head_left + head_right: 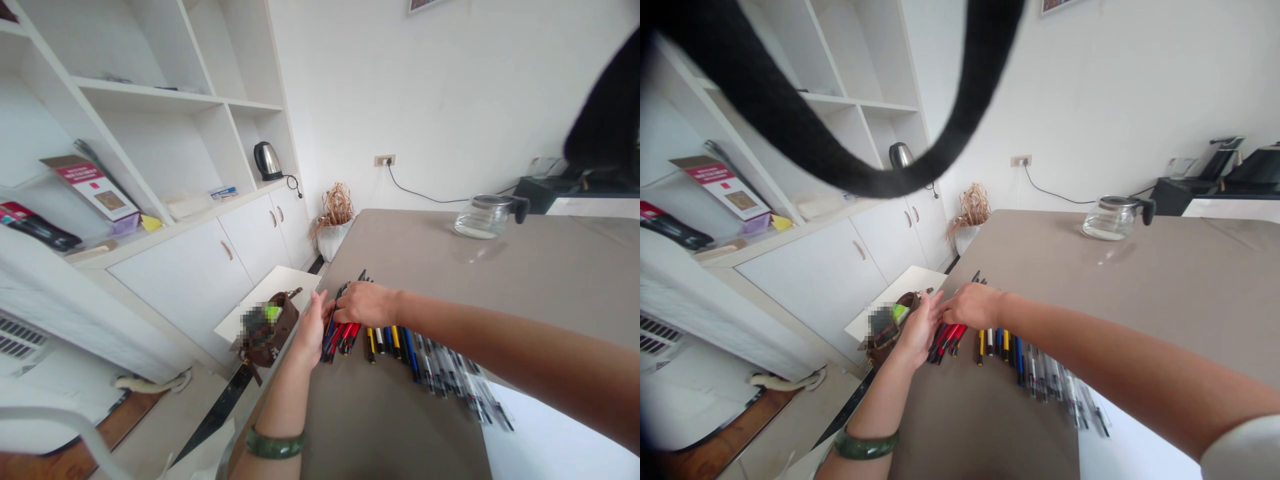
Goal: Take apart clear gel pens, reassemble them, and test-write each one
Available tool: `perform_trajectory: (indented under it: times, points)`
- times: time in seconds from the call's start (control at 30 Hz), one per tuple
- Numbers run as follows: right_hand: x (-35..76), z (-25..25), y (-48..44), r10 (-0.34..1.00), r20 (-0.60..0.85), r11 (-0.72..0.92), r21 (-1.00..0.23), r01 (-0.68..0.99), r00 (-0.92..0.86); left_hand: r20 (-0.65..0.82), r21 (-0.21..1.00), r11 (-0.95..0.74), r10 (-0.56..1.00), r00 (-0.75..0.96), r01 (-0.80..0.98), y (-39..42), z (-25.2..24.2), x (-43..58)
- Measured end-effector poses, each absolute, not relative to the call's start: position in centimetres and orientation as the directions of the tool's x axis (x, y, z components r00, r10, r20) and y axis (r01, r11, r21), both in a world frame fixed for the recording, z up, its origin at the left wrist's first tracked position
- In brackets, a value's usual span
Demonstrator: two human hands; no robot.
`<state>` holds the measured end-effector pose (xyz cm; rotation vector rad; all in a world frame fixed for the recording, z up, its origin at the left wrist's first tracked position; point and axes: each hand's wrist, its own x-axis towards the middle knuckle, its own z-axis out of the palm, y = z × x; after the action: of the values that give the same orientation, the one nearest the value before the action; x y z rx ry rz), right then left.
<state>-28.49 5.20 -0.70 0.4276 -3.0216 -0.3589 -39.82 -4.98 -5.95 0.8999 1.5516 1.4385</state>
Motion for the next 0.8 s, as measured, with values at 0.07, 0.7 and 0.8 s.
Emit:
perform_trajectory:
  times: [0.07, 0.7, 0.8]
  points:
    - [-29.0, -0.9, 4.9, -0.307, 0.028, 0.93, 0.221, -0.294, -0.951, -0.138, 0.977, 0.07, 0.927, -0.35, -0.201, -5.0, -5.7, -39.9]
    - [-30.4, -1.0, 3.2, -0.316, -0.07, 0.929, 0.178, -0.323, -0.946, -0.158, 0.953, 0.021, 0.887, -0.434, -0.304, -4.6, -6.6, -40.4]
    - [-30.9, -1.2, 3.0, -0.31, -0.094, 0.924, 0.203, -0.323, -0.946, -0.15, 0.958, 0.018, 0.882, -0.446, -0.286, -4.6, -6.6, -40.4]
